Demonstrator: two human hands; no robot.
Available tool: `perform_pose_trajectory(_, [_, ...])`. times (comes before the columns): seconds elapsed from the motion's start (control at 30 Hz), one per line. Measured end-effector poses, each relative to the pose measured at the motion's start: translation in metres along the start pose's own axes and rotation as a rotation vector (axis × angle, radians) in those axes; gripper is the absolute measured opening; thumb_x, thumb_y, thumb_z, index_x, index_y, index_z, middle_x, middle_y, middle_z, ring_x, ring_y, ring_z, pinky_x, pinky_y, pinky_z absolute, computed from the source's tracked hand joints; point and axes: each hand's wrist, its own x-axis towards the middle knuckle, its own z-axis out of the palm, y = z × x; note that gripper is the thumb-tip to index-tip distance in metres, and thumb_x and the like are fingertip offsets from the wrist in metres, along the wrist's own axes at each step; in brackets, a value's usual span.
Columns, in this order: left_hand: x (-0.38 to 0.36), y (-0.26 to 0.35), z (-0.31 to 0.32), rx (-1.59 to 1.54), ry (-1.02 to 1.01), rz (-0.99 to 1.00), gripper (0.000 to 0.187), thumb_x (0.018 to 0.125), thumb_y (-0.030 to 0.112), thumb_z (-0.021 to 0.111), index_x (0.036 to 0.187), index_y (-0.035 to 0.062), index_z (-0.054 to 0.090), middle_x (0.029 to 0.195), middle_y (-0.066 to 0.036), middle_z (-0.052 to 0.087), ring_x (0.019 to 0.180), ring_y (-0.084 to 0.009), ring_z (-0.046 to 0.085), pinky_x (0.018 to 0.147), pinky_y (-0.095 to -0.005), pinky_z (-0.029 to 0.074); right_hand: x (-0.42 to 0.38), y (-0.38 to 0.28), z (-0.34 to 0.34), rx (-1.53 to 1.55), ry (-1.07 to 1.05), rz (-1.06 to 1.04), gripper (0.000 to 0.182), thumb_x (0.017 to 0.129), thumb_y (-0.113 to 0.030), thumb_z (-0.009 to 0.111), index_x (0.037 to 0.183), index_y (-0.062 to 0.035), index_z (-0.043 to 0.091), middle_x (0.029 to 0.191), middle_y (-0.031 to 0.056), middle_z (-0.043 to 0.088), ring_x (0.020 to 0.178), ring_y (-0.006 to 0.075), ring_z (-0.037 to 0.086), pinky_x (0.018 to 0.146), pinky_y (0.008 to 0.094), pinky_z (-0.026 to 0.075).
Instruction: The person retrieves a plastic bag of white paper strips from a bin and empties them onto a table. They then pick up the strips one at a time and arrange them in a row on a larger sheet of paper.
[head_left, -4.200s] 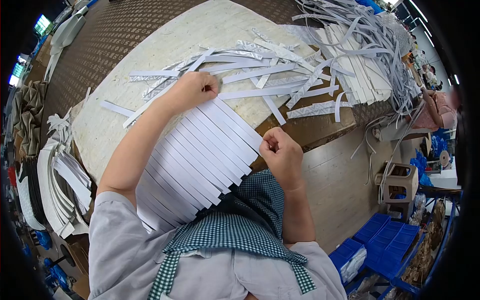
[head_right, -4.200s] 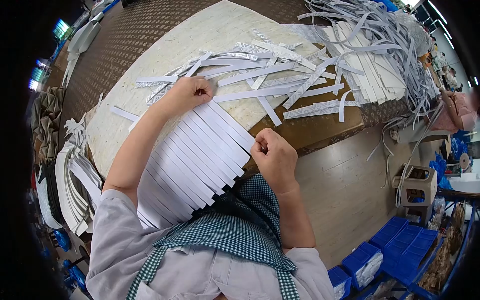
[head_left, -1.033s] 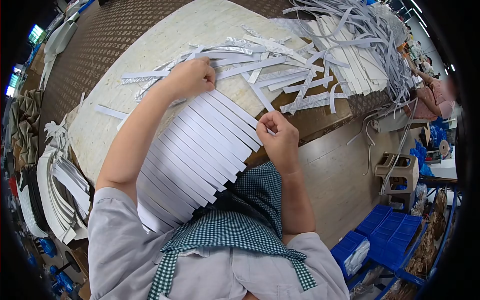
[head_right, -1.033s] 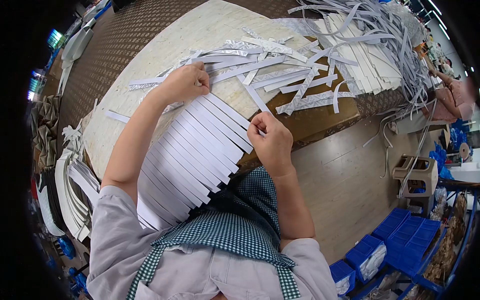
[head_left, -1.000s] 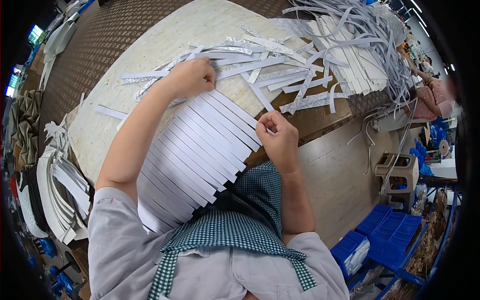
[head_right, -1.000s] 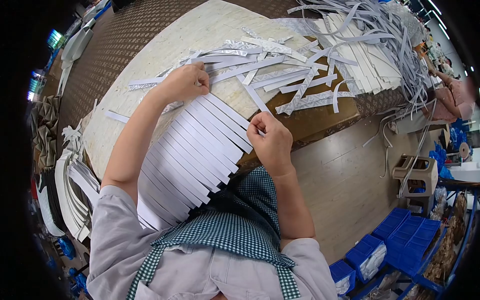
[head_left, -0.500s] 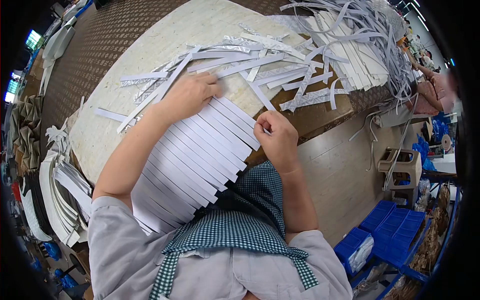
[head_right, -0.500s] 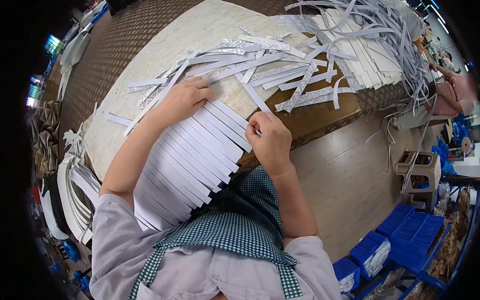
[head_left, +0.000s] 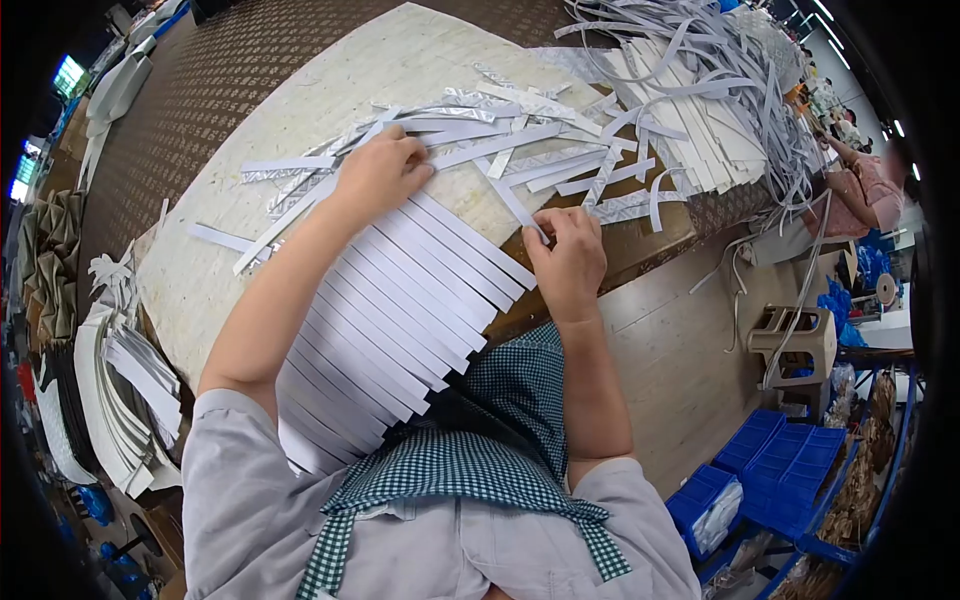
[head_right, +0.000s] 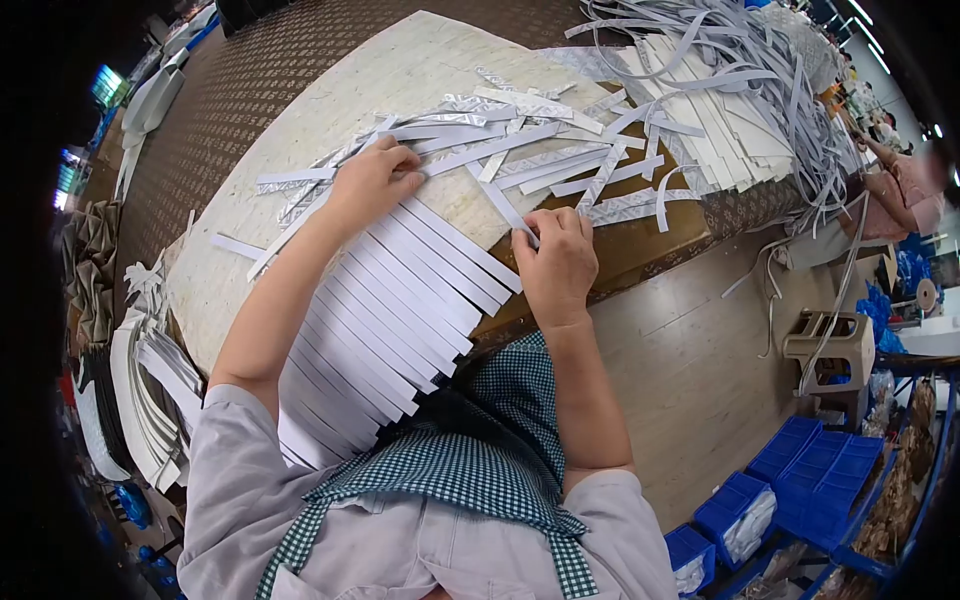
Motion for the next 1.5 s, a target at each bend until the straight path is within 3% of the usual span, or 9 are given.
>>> perform_pose_trajectory(0.17, [0.01, -0.002, 0.0, -0.016, -0.046, -0.014, 0.018, 0.084, 0.023, 0.068, 0.093, 0.0076, 0.068, 0.102, -0.009, 0.062, 0.097, -0.0293, 0.064, 0.08, -0.041, 0.052, 0.006, 0.0, -0.006, 0.088, -0.008, 0.069, 0.016, 0.082, -0.018, 0.073, 0.095, -0.0104, 0.068, 0.094, 0.0039, 0.062, 0.096, 0.027, 0.058, 0.08, 0.0394, 0.051])
perform_pose_trajectory(0.37, [0.006, 0.006, 0.003, 0.036, -0.023, -0.007, 0.014, 0.083, 0.02, 0.069, 0.091, 0.008, 0.067, 0.099, -0.008, 0.062, 0.096, -0.0288, 0.064, 0.079, -0.0417, 0.052, 0.042, -0.007, -0.005, 0.125, 0.185, -0.188, 0.025, 0.083, -0.015, 0.072, 0.108, -0.0103, 0.07, 0.11, 0.0042, 0.068, 0.099, 0.0274, 0.058, 0.085, 0.0388, 0.05])
perform_pose_trajectory(0.63, [0.008, 0.009, -0.001, 0.048, -0.069, -0.026, 0.012, 0.086, 0.018, 0.068, 0.092, 0.0073, 0.066, 0.101, -0.008, 0.062, 0.092, -0.0273, 0.066, 0.079, -0.0399, 0.052, 0.081, -0.007, 0.037, -0.025, 0.068, -0.349, 0.028, 0.084, -0.013, 0.069, 0.111, -0.0104, 0.071, 0.116, 0.0048, 0.067, 0.108, 0.0283, 0.055, 0.095, 0.0394, 0.046])
perform_pose_trajectory(0.8, [0.006, 0.007, -0.011, -0.107, -0.039, -0.084, 0.011, 0.083, 0.016, 0.067, 0.09, 0.007, 0.067, 0.089, -0.01, 0.067, 0.085, -0.028, 0.066, 0.075, -0.0399, 0.052, 0.086, 0.008, 0.028, -0.094, 0.007, -0.309, 0.012, 0.082, -0.018, 0.072, 0.094, -0.0136, 0.072, 0.102, 0.0023, 0.066, 0.103, 0.0251, 0.055, 0.096, 0.0398, 0.041])
perform_pose_trajectory(0.9, [0.014, -0.017, -0.014, -0.425, -0.042, -0.106, 0.011, 0.084, 0.013, 0.071, 0.087, 0.003, 0.07, 0.075, -0.006, 0.066, 0.071, -0.0138, 0.059, 0.068, -0.0304, 0.048, 0.073, 0.005, 0.001, 0.078, -0.015, -0.302, 0.011, 0.085, -0.015, 0.069, 0.093, -0.0104, 0.074, 0.088, 0.0079, 0.068, 0.089, 0.0285, 0.06, 0.088, 0.0399, 0.046])
perform_pose_trajectory(1.0, [0.013, -0.017, -0.027, -0.607, -0.169, -0.186, 0.011, 0.085, 0.012, 0.071, 0.089, 0.0018, 0.07, 0.076, -0.004, 0.066, 0.071, -0.0113, 0.057, 0.066, -0.0285, 0.048, 0.047, -0.007, -0.019, 0.354, -0.109, -0.163, 0.014, 0.088, -0.012, 0.066, 0.099, -0.0071, 0.074, 0.089, 0.0096, 0.068, 0.083, 0.0294, 0.063, 0.077, 0.0388, 0.051])
perform_pose_trajectory(1.23, [0.019, -0.024, -0.01, -0.436, -0.29, 0.027, 0.009, 0.082, 0.009, 0.066, 0.083, 0.0021, 0.071, 0.071, -0.005, 0.065, 0.068, -0.0134, 0.058, 0.064, -0.0309, 0.047, -0.005, -0.015, -0.01, 0.589, -0.1, 0.143, 0.013, 0.087, -0.008, 0.068, 0.1, -0.005, 0.067, 0.083, 0.0102, 0.068, 0.072, 0.0231, 0.067, 0.068, 0.0332, 0.053])
perform_pose_trajectory(1.37, [0.025, -0.02, -0.01, -0.346, -0.318, 0.052, 0.008, 0.081, 0.009, 0.066, 0.081, 0.0026, 0.07, 0.069, -0.007, 0.064, 0.067, -0.0154, 0.058, 0.065, -0.0326, 0.047, -0.011, -0.015, -0.006, 0.542, -0.097, 0.124, 0.011, 0.086, -0.01, 0.07, 0.095, -0.0053, 0.064, 0.082, 0.0085, 0.069, 0.073, 0.023, 0.069, 0.069, 0.0336, 0.054])
perform_pose_trajectory(1.5, [0.029, -0.016, -0.014, -0.269, -0.394, 0.023, 0.008, 0.083, 0.009, 0.069, 0.085, 0.0009, 0.069, 0.085, -0.007, 0.065, 0.081, -0.0169, 0.059, 0.074, -0.0311, 0.048, -0.011, -0.016, -0.006, 0.541, -0.084, 0.089, 0.01, 0.087, -0.005, 0.069, 0.094, -0.0007, 0.064, 0.078, 0.0047, 0.066, 0.071, 0.0098, 0.061, 0.069, 0.0263, 0.051])
